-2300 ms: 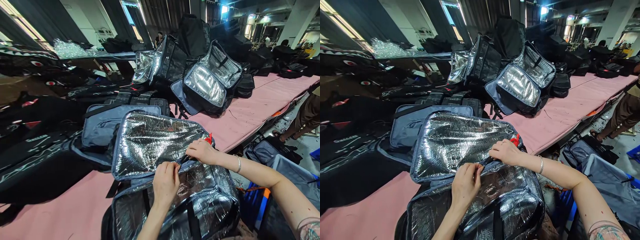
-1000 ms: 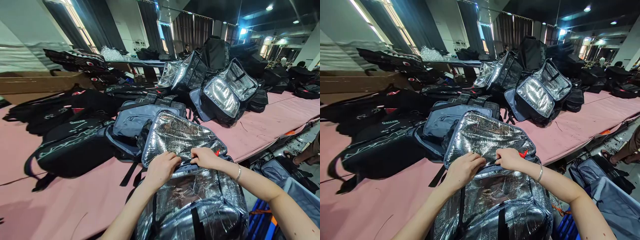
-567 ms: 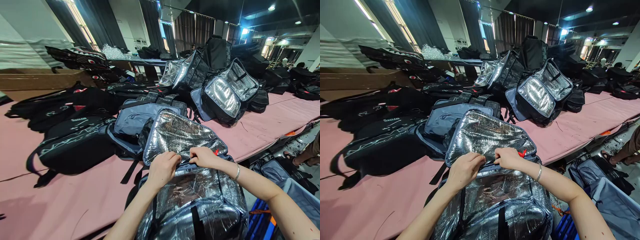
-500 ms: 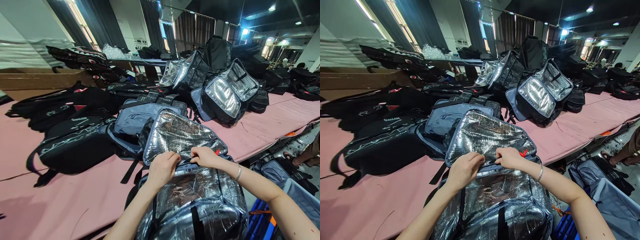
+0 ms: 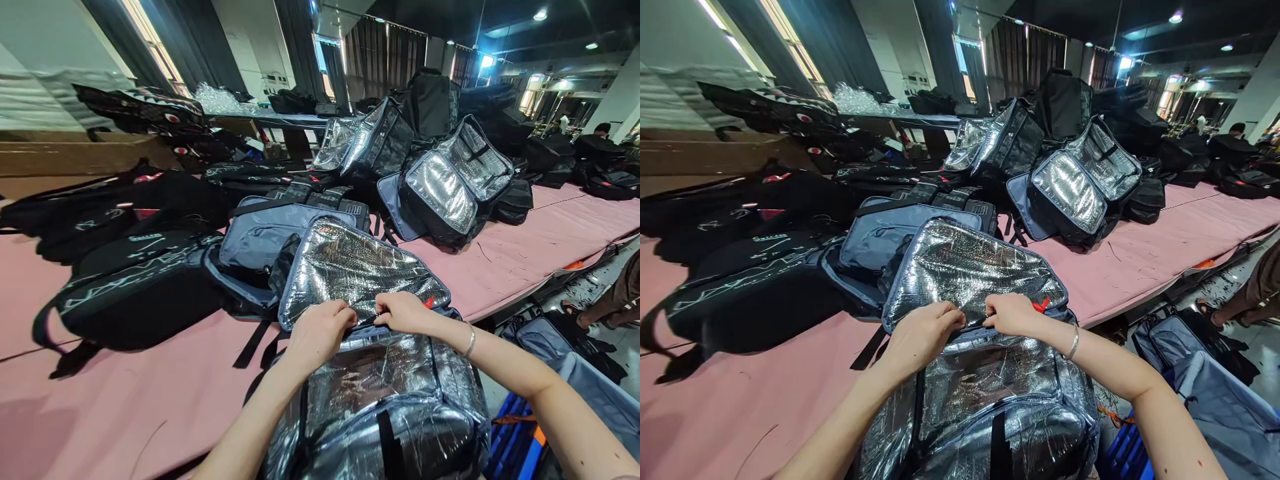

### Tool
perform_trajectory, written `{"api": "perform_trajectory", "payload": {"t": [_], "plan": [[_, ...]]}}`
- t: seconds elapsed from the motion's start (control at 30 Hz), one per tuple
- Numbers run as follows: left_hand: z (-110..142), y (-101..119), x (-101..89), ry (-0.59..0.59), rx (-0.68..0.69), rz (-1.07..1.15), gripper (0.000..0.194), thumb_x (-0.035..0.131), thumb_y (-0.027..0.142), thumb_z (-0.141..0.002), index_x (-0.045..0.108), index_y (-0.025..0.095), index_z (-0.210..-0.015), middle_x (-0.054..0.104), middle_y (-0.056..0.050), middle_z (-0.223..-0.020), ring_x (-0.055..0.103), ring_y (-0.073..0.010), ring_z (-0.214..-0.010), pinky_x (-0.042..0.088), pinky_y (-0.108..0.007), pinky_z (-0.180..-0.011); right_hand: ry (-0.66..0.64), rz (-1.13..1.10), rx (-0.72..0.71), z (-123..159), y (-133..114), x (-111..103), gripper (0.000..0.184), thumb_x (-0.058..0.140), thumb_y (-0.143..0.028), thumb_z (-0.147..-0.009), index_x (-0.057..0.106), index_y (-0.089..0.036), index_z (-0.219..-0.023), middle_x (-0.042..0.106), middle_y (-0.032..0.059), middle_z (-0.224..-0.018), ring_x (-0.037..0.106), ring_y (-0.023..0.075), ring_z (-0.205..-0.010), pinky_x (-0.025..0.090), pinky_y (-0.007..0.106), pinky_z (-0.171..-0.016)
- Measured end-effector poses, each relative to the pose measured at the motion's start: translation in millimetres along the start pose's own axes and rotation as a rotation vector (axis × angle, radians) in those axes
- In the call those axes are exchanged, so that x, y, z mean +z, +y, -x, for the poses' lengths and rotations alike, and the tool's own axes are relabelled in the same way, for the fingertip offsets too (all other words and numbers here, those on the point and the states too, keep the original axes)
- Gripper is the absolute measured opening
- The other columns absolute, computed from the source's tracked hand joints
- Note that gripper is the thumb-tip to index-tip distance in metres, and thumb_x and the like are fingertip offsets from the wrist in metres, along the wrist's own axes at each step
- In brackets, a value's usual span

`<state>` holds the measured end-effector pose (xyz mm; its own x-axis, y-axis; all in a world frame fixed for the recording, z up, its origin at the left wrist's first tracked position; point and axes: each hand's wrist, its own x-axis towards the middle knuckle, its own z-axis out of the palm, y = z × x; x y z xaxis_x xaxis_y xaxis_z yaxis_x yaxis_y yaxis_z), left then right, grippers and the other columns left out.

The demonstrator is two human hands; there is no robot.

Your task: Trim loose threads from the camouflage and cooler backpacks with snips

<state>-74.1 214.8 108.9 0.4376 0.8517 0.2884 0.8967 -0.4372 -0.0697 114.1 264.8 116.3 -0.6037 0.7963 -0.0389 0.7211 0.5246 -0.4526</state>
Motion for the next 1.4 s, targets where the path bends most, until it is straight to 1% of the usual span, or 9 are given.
{"api": "perform_trajectory", "payload": {"t": [0.33,0.43,0.57,0.63,0.73,0.87,1.03,1.2,1.4], "plan": [[5,4,5.3,0.131,0.000,0.014,0.020,0.041,0.016,-0.084,0.060,0.018,-0.078,0.061,-0.004,-0.073,0.054,-0.0164,-0.064,0.035,-0.029,-0.055,0.037,-0.008,-0.026,-3,-4,7,0.015,0.068,-0.026,-0.075,0.054,-0.022,-0.071,0.058,-0.0036,-0.069,0.051,0.0138,-0.067,0.021,0.023,-0.054],[8,5,5.4,0.201,-0.032,0.062,0.022,0.039,0.019,-0.087,0.059,0.017,-0.079,0.062,-0.004,-0.074,0.054,-0.0145,-0.063,0.038,-0.028,-0.058,0.064,-0.032,-0.010,-1,0,7,0.014,0.067,-0.026,-0.075,0.054,-0.022,-0.073,0.059,-0.0035,-0.071,0.052,0.0140,-0.067,0.023,0.023,-0.055],[19,1,2.2,0.274,-0.050,0.137,0.032,0.040,0.031,-0.090,0.058,0.017,-0.067,0.060,-0.002,-0.066,0.054,-0.0135,-0.064,0.041,-0.026,-0.062,0.097,-0.077,-0.001,1,12,7,0.013,0.065,-0.027,-0.077,0.055,-0.020,-0.081,0.062,-0.0020,-0.079,0.054,0.0140,-0.070,0.030,0.022,-0.057],[25,-1,0.6,0.302,-0.039,0.171,0.028,0.044,0.034,-0.089,0.061,0.017,-0.076,0.063,-0.003,-0.071,0.056,-0.0141,-0.068,0.042,-0.026,-0.064,0.111,-0.095,-0.023,2,19,8,0.016,0.065,-0.027,-0.077,0.054,-0.020,-0.086,0.062,-0.0014,-0.082,0.055,0.0139,-0.072,0.033,0.022,-0.060],[29,-2,-1.8,0.265,-0.019,0.169,0.023,0.046,0.034,-0.087,0.062,0.019,-0.092,0.066,-0.004,-0.083,0.057,-0.0158,-0.075,0.043,-0.028,-0.067,0.135,-0.104,-0.083,3,25,9,0.023,0.065,-0.027,-0.077,0.054,-0.019,-0.095,0.062,0.0007,-0.091,0.056,0.0152,-0.079,0.037,0.024,-0.066],[23,4,-4.7,0.136,-0.049,0.027,0.022,0.045,0.031,-0.088,0.065,0.022,-0.082,0.067,-0.003,-0.080,0.055,-0.0179,-0.074,0.039,-0.031,-0.062,0.196,-0.062,-0.222,4,29,11,0.017,0.058,-0.026,-0.084,0.054,-0.018,-0.099,0.060,0.0052,-0.097,0.052,0.0175,-0.089,0.037,0.027,-0.074],[11,11,-1.0,0.105,-0.095,-0.117,0.022,0.043,0.019,-0.085,0.062,0.016,-0.073,0.063,-0.008,-0.070,0.053,-0.0220,-0.067,0.036,-0.034,-0.059,0.323,0.259,-0.507,3,33,15,0.015,0.046,-0.024,-0.091,0.059,-0.017,-0.093,0.062,0.0072,-0.092,0.050,0.0188,-0.086,0.032,0.031,-0.072],[7,9,3.4,0.107,-0.111,-0.141,0.023,0.042,0.021,-0.086,0.060,0.015,-0.072,0.061,-0.009,-0.067,0.052,-0.0240,-0.066,0.035,-0.036,-0.059,0.388,0.426,-0.583,1,34,18,0.017,0.043,-0.018,-0.093,0.060,-0.019,-0.094,0.064,0.0043,-0.093,0.049,0.0168,-0.083,0.028,0.030,-0.069],[8,8,4.4,0.099,-0.106,-0.147,0.024,0.041,0.021,-0.087,0.060,0.015,-0.073,0.061,-0.008,-0.067,0.052,-0.0225,-0.065,0.036,-0.035,-0.061,0.404,0.493,-0.635,-3,26,16,0.019,0.040,-0.019,-0.094,0.059,-0.019,-0.093,0.064,0.0032,-0.092,0.048,0.0163,-0.079,0.026,0.030,-0.066]]}}
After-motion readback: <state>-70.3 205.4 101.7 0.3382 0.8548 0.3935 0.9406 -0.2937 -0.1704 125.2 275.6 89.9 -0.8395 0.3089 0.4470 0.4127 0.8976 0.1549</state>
